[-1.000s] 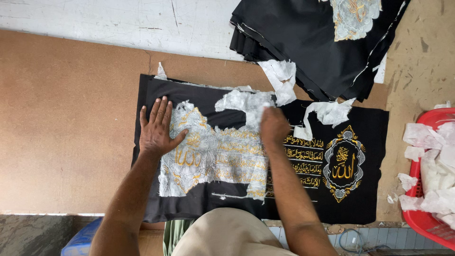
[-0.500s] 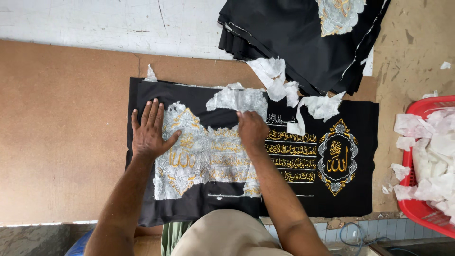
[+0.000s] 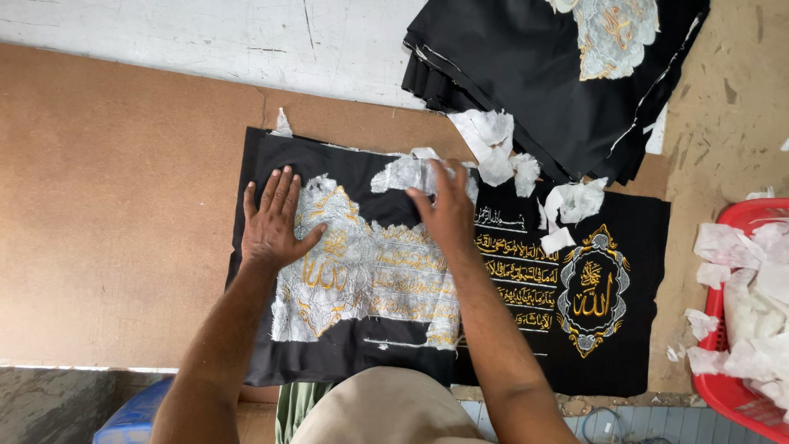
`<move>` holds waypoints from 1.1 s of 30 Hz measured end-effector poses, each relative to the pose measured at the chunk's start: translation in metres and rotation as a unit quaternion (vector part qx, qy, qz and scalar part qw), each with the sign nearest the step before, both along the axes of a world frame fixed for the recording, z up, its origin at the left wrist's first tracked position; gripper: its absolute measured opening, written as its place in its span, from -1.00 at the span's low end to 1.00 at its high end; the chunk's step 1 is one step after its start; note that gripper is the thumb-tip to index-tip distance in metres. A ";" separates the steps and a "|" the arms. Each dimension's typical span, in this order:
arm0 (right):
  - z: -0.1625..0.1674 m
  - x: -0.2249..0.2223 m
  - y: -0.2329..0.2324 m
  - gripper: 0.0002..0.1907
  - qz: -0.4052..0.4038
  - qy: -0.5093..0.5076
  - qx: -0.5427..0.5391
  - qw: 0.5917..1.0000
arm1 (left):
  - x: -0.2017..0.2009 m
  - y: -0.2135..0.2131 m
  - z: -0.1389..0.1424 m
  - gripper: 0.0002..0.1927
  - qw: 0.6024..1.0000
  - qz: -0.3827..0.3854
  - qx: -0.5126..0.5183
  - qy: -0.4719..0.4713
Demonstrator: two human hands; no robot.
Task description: The person peels a white paper-like backing off a black fabric with gold Arabic calligraphy. They smooth the fabric, lift the backing in sections, and place the removed pieces into a red basket. The process is repeated across the surface of the fabric.
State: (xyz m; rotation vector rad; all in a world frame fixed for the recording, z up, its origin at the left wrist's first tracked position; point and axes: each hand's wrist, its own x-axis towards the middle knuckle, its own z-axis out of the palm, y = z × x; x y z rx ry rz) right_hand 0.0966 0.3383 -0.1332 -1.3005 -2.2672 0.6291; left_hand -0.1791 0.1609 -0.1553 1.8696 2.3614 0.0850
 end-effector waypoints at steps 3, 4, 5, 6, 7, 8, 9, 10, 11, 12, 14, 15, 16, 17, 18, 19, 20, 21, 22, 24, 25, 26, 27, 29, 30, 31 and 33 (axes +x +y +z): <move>0.005 -0.053 -0.003 -0.33 0.110 -0.062 0.003 0.992 | -0.001 0.002 0.003 0.07 0.999 0.003 -0.034 0.034; 0.009 -0.062 0.000 -0.34 0.135 -0.081 0.006 0.988 | -0.001 0.002 0.004 0.07 0.998 0.003 -0.045 0.043; 0.013 -0.067 0.002 -0.41 0.140 -0.094 -0.006 0.986 | -0.001 0.003 0.005 0.08 0.997 0.002 -0.056 0.049; 0.016 -0.070 0.004 -0.47 0.147 -0.106 -0.018 0.983 | -0.002 0.003 0.006 0.08 0.996 0.002 -0.065 0.053; 0.018 -0.072 0.006 -0.53 0.155 -0.120 -0.029 0.980 | -0.003 0.003 0.007 0.08 0.996 0.004 -0.073 0.057; 0.018 -0.072 0.007 -0.59 0.162 -0.103 -0.004 0.981 | -0.003 0.002 0.007 0.08 0.995 0.007 -0.081 0.060; 0.017 -0.072 0.007 -0.63 0.169 -0.086 0.021 0.982 | -0.004 0.002 0.008 0.08 0.994 0.009 -0.094 0.063; 0.014 -0.073 0.007 -0.65 0.177 -0.068 0.045 0.981 | -0.004 0.002 0.008 0.08 0.992 0.011 -0.108 0.066; 0.010 -0.073 0.006 -0.64 0.180 -0.069 0.056 0.980 | -0.005 0.002 0.008 0.08 0.990 0.012 -0.122 0.068; 0.005 -0.073 0.006 -0.64 0.182 -0.069 0.067 0.979 | -0.006 0.002 0.008 0.08 0.991 0.012 -0.119 0.065; -0.005 -0.072 0.007 -0.63 0.166 -0.079 0.082 0.979 | -0.007 0.002 0.007 0.09 0.991 0.009 -0.115 0.062; -0.007 -0.068 0.010 -0.63 0.147 -0.090 0.087 0.981 | -0.008 0.002 0.006 0.09 0.991 0.009 -0.115 0.063; -0.008 -0.062 0.015 -0.63 0.127 -0.101 0.092 0.982 | -0.008 0.002 0.006 0.09 0.991 0.007 -0.115 0.063; -0.009 -0.054 0.021 -0.67 0.065 -0.122 0.085 0.987 | -0.009 0.002 0.006 0.09 0.991 0.006 -0.116 0.064; -0.011 -0.040 0.031 -0.71 0.001 -0.144 0.078 0.986 | -0.010 0.002 0.005 0.10 0.990 0.004 -0.125 0.065; -0.009 -0.021 0.043 -0.74 -0.075 -0.125 0.060 0.987 | -0.010 0.003 0.004 0.10 0.989 0.003 -0.132 0.064; -0.004 -0.004 0.051 -0.75 -0.149 -0.102 0.041 0.983 | -0.010 0.002 0.004 0.10 0.988 0.005 -0.141 0.064; 0.002 0.013 0.057 -0.72 -0.160 -0.102 0.066 0.980 | -0.011 0.002 0.003 0.10 0.990 0.008 -0.132 0.058; 0.009 0.025 0.062 -0.68 -0.172 -0.105 0.092 0.975 | -0.011 0.001 0.002 0.09 0.991 0.009 -0.121 0.050; 0.018 0.034 0.064 -0.66 -0.154 -0.097 0.143 0.973 | -0.011 0.001 0.001 0.09 0.994 0.011 -0.098 0.042; 0.022 0.032 0.061 -0.64 -0.145 -0.096 0.167 0.971 | -0.010 0.000 -0.001 0.09 0.996 0.009 -0.085 0.040; 0.023 0.027 0.055 -0.54 -0.109 -0.063 0.138 0.982 | -0.009 0.000 -0.002 0.08 0.997 0.008 -0.073 0.037; 0.021 0.019 0.047 -0.42 -0.072 -0.027 0.110 0.991 | -0.009 -0.001 -0.004 0.09 0.997 0.008 -0.067 0.033; 0.013 0.004 0.033 -0.33 0.045 -0.054 0.080 0.994 | -0.008 -0.001 -0.007 0.09 0.998 0.006 -0.051 0.029; 0.007 0.000 0.029 -0.44 0.054 -0.080 0.055 0.994 | -0.007 -0.001 -0.008 0.08 1.000 0.002 -0.026 0.018; 0.001 0.001 0.028 -0.55 0.062 -0.106 0.030 0.992 | -0.007 -0.001 -0.010 0.07 1.000 -0.002 -0.002 0.006; -0.008 0.017 0.033 -0.75 0.034 -0.131 0.035 0.990 | -0.006 -0.002 -0.013 0.06 0.999 -0.007 0.030 -0.011</move>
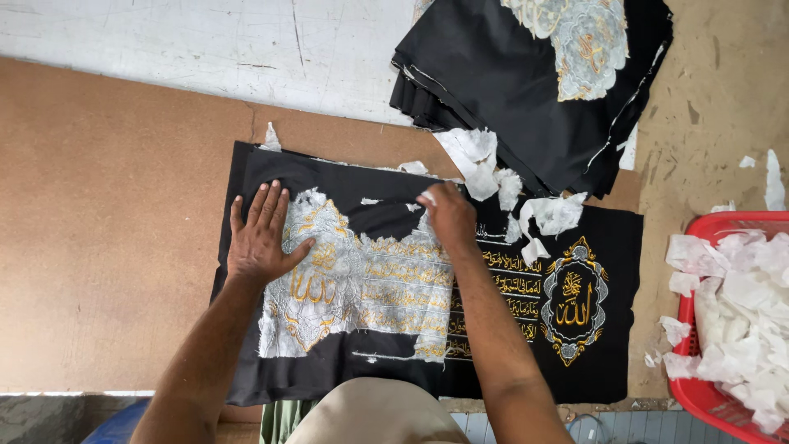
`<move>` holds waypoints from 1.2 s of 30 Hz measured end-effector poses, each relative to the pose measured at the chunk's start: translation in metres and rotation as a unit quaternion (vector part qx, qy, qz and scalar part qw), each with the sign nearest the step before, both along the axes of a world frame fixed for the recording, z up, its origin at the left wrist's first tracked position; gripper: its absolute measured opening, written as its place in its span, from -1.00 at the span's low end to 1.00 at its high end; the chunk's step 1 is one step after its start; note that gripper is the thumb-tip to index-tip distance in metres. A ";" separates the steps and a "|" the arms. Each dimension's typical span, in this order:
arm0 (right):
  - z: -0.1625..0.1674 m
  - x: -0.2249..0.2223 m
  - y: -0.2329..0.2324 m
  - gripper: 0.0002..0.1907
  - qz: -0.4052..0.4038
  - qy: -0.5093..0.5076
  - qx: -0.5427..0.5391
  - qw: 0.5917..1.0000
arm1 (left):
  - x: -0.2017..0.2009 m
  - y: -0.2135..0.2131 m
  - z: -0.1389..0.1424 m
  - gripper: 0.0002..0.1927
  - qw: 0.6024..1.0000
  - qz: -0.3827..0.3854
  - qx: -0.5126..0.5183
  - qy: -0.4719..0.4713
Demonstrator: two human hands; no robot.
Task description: The person peels a white paper-like backing off a black fabric with gold Arabic calligraphy. They smooth the fabric, lift the backing in sections, and place the removed pieces into a red basket. The process is repeated across the surface of the fabric.
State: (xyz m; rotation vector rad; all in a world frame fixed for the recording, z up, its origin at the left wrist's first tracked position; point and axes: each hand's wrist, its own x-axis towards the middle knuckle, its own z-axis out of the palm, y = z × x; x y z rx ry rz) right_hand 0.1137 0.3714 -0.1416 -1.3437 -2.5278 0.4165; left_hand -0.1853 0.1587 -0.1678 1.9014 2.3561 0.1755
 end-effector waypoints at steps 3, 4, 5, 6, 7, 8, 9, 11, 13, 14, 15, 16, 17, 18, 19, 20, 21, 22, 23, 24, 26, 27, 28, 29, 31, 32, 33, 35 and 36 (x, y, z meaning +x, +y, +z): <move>0.000 0.059 0.029 -0.91 -0.175 -0.029 0.085 0.981 | 0.000 0.000 -0.003 0.06 1.000 -0.003 0.019 -0.011; 0.005 0.084 0.035 -0.81 -0.244 -0.049 0.094 0.964 | 0.000 0.000 -0.003 0.06 1.000 -0.003 0.018 -0.010; 0.013 0.103 0.039 -0.78 -0.307 -0.036 0.065 0.949 | 0.000 0.000 -0.003 0.05 1.000 -0.002 0.015 -0.009; 0.021 0.116 0.041 -0.73 -0.367 -0.024 0.035 0.929 | 0.000 0.000 -0.003 0.05 1.000 -0.003 0.015 -0.011; 0.029 0.123 0.041 -0.58 -0.366 -0.064 0.035 0.928 | 0.000 0.000 -0.003 0.05 1.000 -0.003 0.016 -0.013; 0.038 0.126 0.038 -0.42 -0.363 -0.104 0.032 0.925 | 0.000 0.000 -0.004 0.05 1.000 -0.002 0.017 -0.013; 0.044 0.123 0.032 -0.26 -0.360 -0.143 0.028 0.921 | 0.000 0.000 -0.004 0.06 1.000 0.000 0.009 -0.009; 0.048 0.099 0.012 -0.42 -0.304 -0.099 0.082 0.944 | 0.002 0.001 -0.003 0.06 1.000 0.000 -0.007 -0.001; 0.043 0.067 -0.009 -0.57 -0.231 -0.040 0.087 0.968 | 0.003 0.001 -0.002 0.06 1.000 0.001 -0.002 -0.005; 0.037 0.051 -0.017 -0.64 -0.185 -0.006 0.066 0.980 | 0.004 0.000 -0.001 0.06 1.000 0.002 0.002 -0.007; 0.030 0.037 -0.024 -0.64 -0.123 0.041 0.046 0.990 | 0.005 0.000 -0.001 0.06 1.000 0.002 -0.005 -0.001; 0.023 0.024 -0.031 -0.65 -0.059 0.087 0.026 0.994 | 0.005 0.000 0.000 0.06 1.000 0.004 -0.012 0.005; 0.015 0.012 -0.035 -0.61 -0.036 0.099 0.013 0.994 | 0.006 0.000 0.001 0.07 1.000 0.006 -0.022 0.011; 0.007 0.003 -0.038 -0.57 -0.013 0.111 0.001 0.994 | 0.006 0.000 0.001 0.06 1.000 0.005 -0.017 0.007; 0.001 -0.003 -0.039 -0.66 -0.017 0.095 0.009 0.995 | 0.006 0.000 0.002 0.06 1.000 0.002 -0.009 0.001; -0.005 -0.008 -0.037 -0.74 -0.019 0.079 0.020 0.997 | 0.006 0.000 0.002 0.06 1.000 0.001 0.002 -0.004; -0.009 -0.009 -0.035 -0.79 -0.020 0.063 0.029 0.997 | 0.005 0.000 0.002 0.06 1.000 0.000 0.006 -0.007; -0.009 -0.009 -0.030 -0.83 -0.077 0.080 0.026 0.994 | 0.005 0.000 0.002 0.06 1.000 -0.001 0.010 -0.011; -0.008 -0.005 -0.024 -0.86 -0.134 0.095 0.024 0.986 | 0.005 0.000 0.002 0.07 1.000 -0.002 0.014 -0.016; -0.009 0.000 -0.018 -0.86 -0.188 0.110 0.022 0.976 | 0.004 0.000 0.001 0.07 1.000 -0.003 0.012 -0.014; -0.005 0.018 -0.003 -0.85 -0.265 0.074 0.081 0.958 | 0.003 0.001 0.002 0.07 1.000 0.001 0.005 -0.006; 0.000 0.024 0.001 -0.84 -0.284 0.055 0.075 0.954 | 0.002 0.001 0.002 0.07 1.000 0.002 0.008 -0.005; 0.006 0.028 0.003 -0.81 -0.305 0.035 0.069 0.949 | 0.001 0.001 0.002 0.07 1.000 0.001 0.012 -0.004; 0.010 0.026 0.002 -0.77 -0.273 0.046 0.079 0.958 | 0.001 0.001 0.002 0.08 1.000 0.001 0.014 -0.002; 0.018 0.011 -0.008 -0.57 -0.208 0.064 0.097 0.971 | 0.000 0.001 0.004 0.08 0.997 0.011 -0.065 0.033; 0.020 -0.003 -0.017 -0.59 -0.138 0.099 0.091 0.981 | 0.000 0.001 0.005 0.08 0.993 0.016 -0.103 0.052; 0.020 -0.020 -0.027 -0.60 -0.067 0.136 0.085 0.985 | -0.001 0.001 0.007 0.08 0.993 0.017 -0.101 0.054; 0.016 -0.055 -0.045 -0.55 0.009 0.137 0.018 0.990 | -0.001 0.002 0.011 0.08 0.993 0.016 -0.096 0.062; 0.013 -0.069 -0.051 -0.61 0.034 0.119 0.020 0.992 | 0.000 0.002 0.013 0.08 0.992 0.018 -0.110 0.067</move>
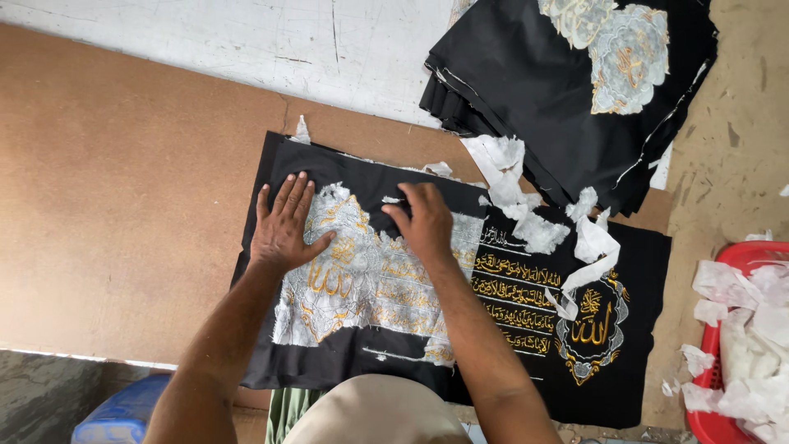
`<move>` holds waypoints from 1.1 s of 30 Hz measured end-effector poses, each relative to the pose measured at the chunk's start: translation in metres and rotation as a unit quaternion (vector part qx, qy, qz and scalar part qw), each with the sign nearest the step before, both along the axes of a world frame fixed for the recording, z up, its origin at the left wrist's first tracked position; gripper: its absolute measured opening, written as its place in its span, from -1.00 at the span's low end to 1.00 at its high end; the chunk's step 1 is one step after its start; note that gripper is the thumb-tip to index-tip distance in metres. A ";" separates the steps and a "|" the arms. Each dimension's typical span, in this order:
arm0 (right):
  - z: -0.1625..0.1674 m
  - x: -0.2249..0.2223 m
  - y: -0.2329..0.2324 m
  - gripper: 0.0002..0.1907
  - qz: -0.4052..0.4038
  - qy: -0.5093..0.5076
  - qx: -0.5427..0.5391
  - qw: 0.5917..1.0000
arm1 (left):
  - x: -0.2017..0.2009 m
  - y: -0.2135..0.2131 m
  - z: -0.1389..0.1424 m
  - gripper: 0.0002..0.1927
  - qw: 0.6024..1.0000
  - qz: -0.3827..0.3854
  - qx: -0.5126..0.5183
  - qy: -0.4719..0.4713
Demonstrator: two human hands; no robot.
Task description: The person peels a white paper-like backing off a black fabric with gold Arabic calligraphy. They smooth the fabric, lift the backing in sections, and place the removed pieces into a red basket. The process is repeated across the surface of the fabric.
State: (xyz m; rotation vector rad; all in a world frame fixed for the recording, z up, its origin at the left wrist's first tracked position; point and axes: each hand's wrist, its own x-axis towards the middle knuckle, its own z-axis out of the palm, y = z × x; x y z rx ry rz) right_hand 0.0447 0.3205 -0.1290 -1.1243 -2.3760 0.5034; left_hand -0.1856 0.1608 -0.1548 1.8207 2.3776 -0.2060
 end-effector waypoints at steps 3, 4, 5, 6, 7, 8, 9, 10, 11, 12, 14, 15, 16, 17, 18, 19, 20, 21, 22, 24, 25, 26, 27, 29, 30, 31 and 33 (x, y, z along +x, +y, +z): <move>-0.012 -0.022 0.003 -0.79 0.001 -0.054 0.052 0.997 | 0.000 0.003 0.004 0.09 1.000 -0.001 -0.029 0.006; -0.013 -0.019 0.011 -0.85 -0.039 -0.071 0.088 0.993 | -0.001 0.003 0.004 0.09 0.999 -0.001 -0.035 0.004; -0.013 -0.016 0.019 -0.87 -0.078 -0.088 0.124 0.985 | -0.002 0.003 0.004 0.09 0.999 -0.001 -0.042 0.002; -0.013 -0.008 0.031 -0.86 -0.169 -0.022 0.061 0.983 | -0.003 0.002 0.004 0.09 1.000 -0.007 -0.021 -0.007; -0.013 0.004 0.045 -0.82 -0.252 0.044 -0.002 0.967 | -0.004 0.001 0.004 0.09 1.000 -0.007 0.003 -0.017; -0.012 0.016 0.055 -0.83 -0.264 -0.018 0.003 0.964 | -0.006 -0.001 0.004 0.08 0.999 -0.003 0.023 -0.025; -0.008 0.024 0.060 -0.79 -0.275 -0.081 0.007 0.958 | -0.008 -0.003 0.005 0.09 0.999 0.001 0.020 -0.029; -0.005 0.027 0.061 -0.82 -0.241 -0.084 0.067 0.965 | -0.009 -0.004 0.005 0.10 0.999 0.003 0.018 -0.036; 0.001 0.027 0.060 -0.78 -0.207 -0.085 0.127 0.966 | -0.010 -0.005 0.005 0.10 0.999 0.003 0.018 -0.043; 0.006 0.022 0.055 -0.70 -0.170 -0.082 0.183 0.965 | -0.011 -0.005 0.006 0.14 0.999 0.009 0.017 -0.041; 0.012 -0.006 0.033 -0.64 -0.081 -0.013 0.140 0.987 | -0.012 -0.007 0.008 0.22 0.999 0.026 0.011 -0.037; 0.014 -0.024 0.020 -0.61 -0.038 0.023 0.118 0.992 | -0.012 -0.007 0.010 0.24 0.999 0.032 -0.006 -0.039; 0.015 -0.044 0.007 -0.56 -0.004 0.020 0.074 0.997 | -0.013 -0.007 0.011 0.26 0.998 0.036 -0.020 -0.040; 0.016 -0.063 -0.006 -0.51 0.028 0.017 0.031 0.999 | -0.013 -0.007 0.013 0.28 0.998 0.037 -0.034 -0.041; 0.015 -0.078 -0.018 -0.50 0.059 0.029 0.032 0.997 | -0.014 -0.007 0.015 0.28 0.998 0.034 -0.028 -0.039; 0.013 -0.090 -0.028 -0.49 0.091 0.041 0.033 0.994 | -0.014 -0.007 0.017 0.28 0.998 0.032 -0.024 -0.038; 0.010 -0.102 -0.035 -0.57 0.095 0.010 0.033 0.995 | -0.015 -0.007 0.018 0.29 0.999 0.030 -0.022 -0.036; 0.007 -0.112 -0.039 -0.65 0.098 -0.023 0.034 0.994 | -0.016 -0.008 0.019 0.28 0.999 0.029 -0.022 -0.036; 0.003 -0.116 -0.040 -0.72 0.100 -0.057 0.035 0.993 | -0.017 -0.008 0.020 0.28 0.999 0.026 -0.022 -0.038; 0.001 -0.114 -0.029 -0.79 0.096 -0.020 0.063 0.993 | -0.019 -0.008 0.019 0.27 0.998 0.021 -0.032 -0.043; -0.001 -0.109 -0.019 -0.81 0.006 -0.003 0.087 0.996 | -0.021 -0.008 0.019 0.27 0.998 0.021 -0.041 -0.044; -0.002 -0.100 -0.008 -0.81 -0.081 0.015 0.110 0.990 | -0.022 -0.009 0.018 0.27 0.997 0.024 -0.050 -0.045; -0.002 -0.091 0.005 -0.85 -0.188 -0.013 0.070 0.980 | -0.024 -0.010 0.017 0.27 0.998 0.023 -0.036 -0.048; 0.003 -0.069 0.024 -0.80 -0.240 0.002 -0.041 0.970 | -0.027 -0.012 0.019 0.27 0.998 0.018 -0.018 -0.057; 0.006 -0.063 0.025 -0.75 -0.197 0.010 0.013 0.980 | -0.028 -0.013 0.017 0.28 0.998 0.018 -0.018 -0.060; 0.010 -0.058 0.024 -0.66 -0.153 0.021 0.069 0.986 | -0.029 -0.014 0.016 0.28 0.998 0.017 -0.015 -0.062; 0.014 -0.065 0.007 -0.55 -0.082 0.025 0.107 0.991 | -0.032 -0.017 0.018 0.30 0.998 0.025 0.007 -0.062</move>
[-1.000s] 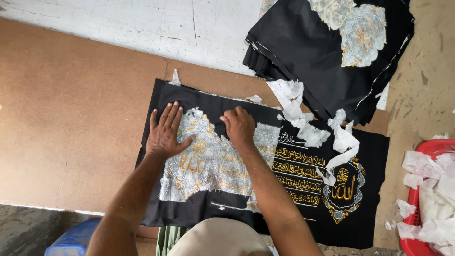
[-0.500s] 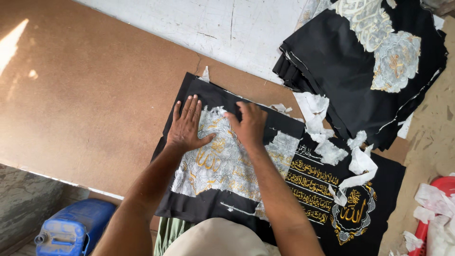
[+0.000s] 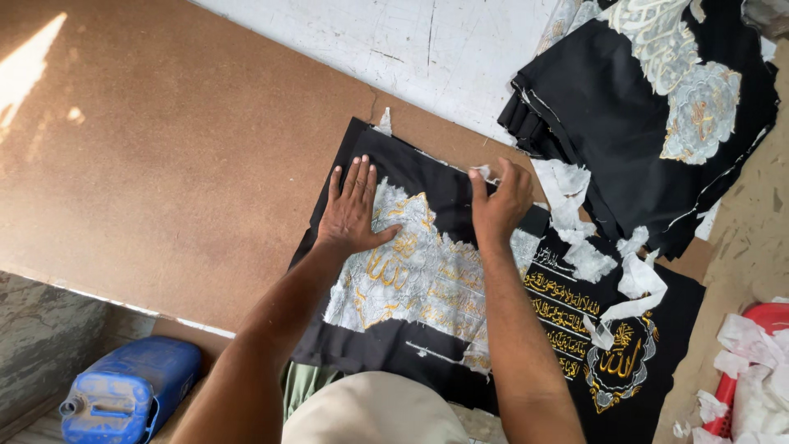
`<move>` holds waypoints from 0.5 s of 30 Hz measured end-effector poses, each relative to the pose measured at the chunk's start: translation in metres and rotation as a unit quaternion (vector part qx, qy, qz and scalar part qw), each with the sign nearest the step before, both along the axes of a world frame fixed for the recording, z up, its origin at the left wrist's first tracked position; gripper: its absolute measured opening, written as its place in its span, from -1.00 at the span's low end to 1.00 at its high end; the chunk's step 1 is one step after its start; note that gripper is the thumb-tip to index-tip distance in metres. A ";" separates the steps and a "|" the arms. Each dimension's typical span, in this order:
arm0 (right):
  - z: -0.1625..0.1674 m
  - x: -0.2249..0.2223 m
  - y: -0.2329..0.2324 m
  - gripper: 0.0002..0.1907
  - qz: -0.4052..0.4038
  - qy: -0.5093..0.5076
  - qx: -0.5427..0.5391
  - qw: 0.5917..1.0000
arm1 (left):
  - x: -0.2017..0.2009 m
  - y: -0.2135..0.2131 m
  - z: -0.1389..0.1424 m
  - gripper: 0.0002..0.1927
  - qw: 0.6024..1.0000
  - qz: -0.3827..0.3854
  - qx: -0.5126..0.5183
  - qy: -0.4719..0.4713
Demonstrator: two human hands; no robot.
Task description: The person peels a white paper-like backing off a black fabric with gold Arabic calligraphy. They smooth the fabric, lift the backing in sections, and place the removed pieces into a red basket. The process is repeated across the surface of the fabric.
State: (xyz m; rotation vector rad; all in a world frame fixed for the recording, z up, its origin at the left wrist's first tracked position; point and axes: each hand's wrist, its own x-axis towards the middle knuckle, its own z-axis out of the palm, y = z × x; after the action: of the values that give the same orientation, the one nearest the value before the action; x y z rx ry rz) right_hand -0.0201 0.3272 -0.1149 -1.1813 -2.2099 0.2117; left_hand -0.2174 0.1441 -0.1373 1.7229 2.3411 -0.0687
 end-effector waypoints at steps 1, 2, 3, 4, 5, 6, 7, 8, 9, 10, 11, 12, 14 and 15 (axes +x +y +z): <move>0.001 -0.009 -0.015 -0.54 0.021 -0.010 -0.017 1.000 | -0.001 -0.001 0.001 0.32 1.000 0.005 0.018 -0.002; 0.002 -0.020 -0.030 -0.52 0.039 -0.020 -0.034 0.998 | -0.002 -0.004 0.001 0.34 0.999 0.009 0.037 -0.003; 0.003 -0.034 -0.046 -0.47 0.069 -0.010 -0.063 0.996 | -0.003 -0.007 0.001 0.35 0.998 0.016 0.049 -0.025; 0.003 -0.050 -0.060 -0.42 0.100 0.000 -0.089 0.991 | -0.005 -0.010 0.001 0.36 0.997 0.023 0.064 -0.046; 0.003 -0.064 -0.072 -0.41 0.113 -0.016 -0.111 0.987 | -0.007 -0.014 0.000 0.37 0.994 0.030 0.077 -0.066; 0.003 -0.076 -0.083 -0.40 0.128 -0.033 -0.136 0.982 | -0.010 -0.019 -0.002 0.36 0.993 0.026 0.095 -0.063; 0.003 -0.085 -0.091 -0.40 0.138 -0.030 -0.122 0.982 | -0.013 -0.026 -0.003 0.34 0.992 0.024 0.110 -0.062; 0.002 -0.092 -0.098 -0.40 0.147 -0.031 -0.113 0.982 | -0.015 -0.034 -0.005 0.33 0.990 0.021 0.120 -0.065; 0.000 -0.097 -0.103 -0.40 0.156 -0.033 -0.104 0.982 | -0.018 -0.041 -0.007 0.33 0.990 0.015 0.124 -0.072; -0.002 -0.100 -0.107 -0.47 0.145 -0.058 -0.107 0.982 | -0.021 -0.049 -0.009 0.32 0.988 0.009 0.133 -0.076; -0.005 -0.104 -0.110 -0.54 0.136 -0.080 -0.106 0.982 | -0.025 -0.053 -0.010 0.32 0.986 0.004 0.146 -0.077; -0.008 -0.107 -0.112 -0.62 0.127 -0.103 -0.108 0.981 | -0.028 -0.057 -0.011 0.31 0.986 0.004 0.145 -0.081; -0.015 -0.111 -0.112 -0.73 0.126 -0.106 -0.109 0.980 | -0.031 -0.062 -0.010 0.31 0.985 0.001 0.141 -0.095; -0.017 -0.112 -0.109 -0.76 0.123 -0.108 -0.105 0.981 | -0.032 -0.062 -0.009 0.31 0.988 -0.003 0.126 -0.090</move>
State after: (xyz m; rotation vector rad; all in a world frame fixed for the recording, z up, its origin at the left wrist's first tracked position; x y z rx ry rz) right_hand -0.1322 0.2179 -0.1318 -1.0775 -2.5771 0.4468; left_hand -0.2498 0.0825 -0.1460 1.7630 2.2908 0.3816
